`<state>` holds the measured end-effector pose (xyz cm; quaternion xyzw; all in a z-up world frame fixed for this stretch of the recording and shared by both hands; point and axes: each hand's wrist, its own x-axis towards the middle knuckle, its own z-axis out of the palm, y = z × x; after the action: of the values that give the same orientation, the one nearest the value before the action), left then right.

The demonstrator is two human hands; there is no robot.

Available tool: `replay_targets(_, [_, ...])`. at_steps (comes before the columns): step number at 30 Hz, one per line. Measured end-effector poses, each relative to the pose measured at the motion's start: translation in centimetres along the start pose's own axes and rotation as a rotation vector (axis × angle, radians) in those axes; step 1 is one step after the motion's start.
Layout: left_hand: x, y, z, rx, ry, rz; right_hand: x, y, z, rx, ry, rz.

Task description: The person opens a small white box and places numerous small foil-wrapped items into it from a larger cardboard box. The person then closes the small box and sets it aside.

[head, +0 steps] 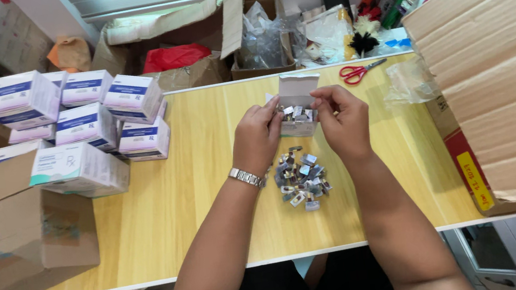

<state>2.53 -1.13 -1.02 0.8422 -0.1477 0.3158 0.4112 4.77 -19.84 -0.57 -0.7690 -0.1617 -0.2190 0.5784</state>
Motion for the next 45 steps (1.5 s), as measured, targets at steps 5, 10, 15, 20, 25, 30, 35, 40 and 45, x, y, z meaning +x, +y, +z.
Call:
replay_targets(5, [-0.5,0.1,0.1,-0.006,0.0,-0.027,-0.2,-0.9,-0.3,-0.078,-0.022,-0.056])
replay_targets(10, [-0.7,0.8,-0.3,-0.018,0.017,-0.003,-0.1,-2.4,-0.4,-0.268,-0.093,-0.185])
replay_targets(15, [-1.0,0.9,-0.3,-0.013,-0.032,0.121,-0.9,-2.8,0.8,-0.047,-0.191,-0.219])
replay_targets(20, [-1.2,0.6,-0.1,0.006,-0.03,0.165,-1.2,-2.3,1.6,-0.015,-0.11,-0.063])
replay_targets(25, [-1.4,0.5,0.2,-0.033,-0.022,0.156,-1.4,-2.1,1.7,-0.079,-0.107,-0.083])
replay_targets(30, [-1.8,-0.3,0.5,-0.08,-0.037,-0.014,-1.3,-2.1,1.4,-0.182,-0.031,-0.195])
replay_targets(35, [-2.1,-1.3,1.3,-0.113,-0.07,-0.03,-0.2,-2.2,0.4,-0.273,-0.001,-0.33])
replay_targets(40, [-2.0,-1.2,1.2,-0.096,-0.186,-0.032,-0.5,-2.8,0.2,-0.205,-0.294,-0.22])
replay_targets(45, [-1.5,-0.1,-0.3,-0.212,-0.226,-0.024,-0.8,-2.6,0.7,-0.355,-0.305,-0.206])
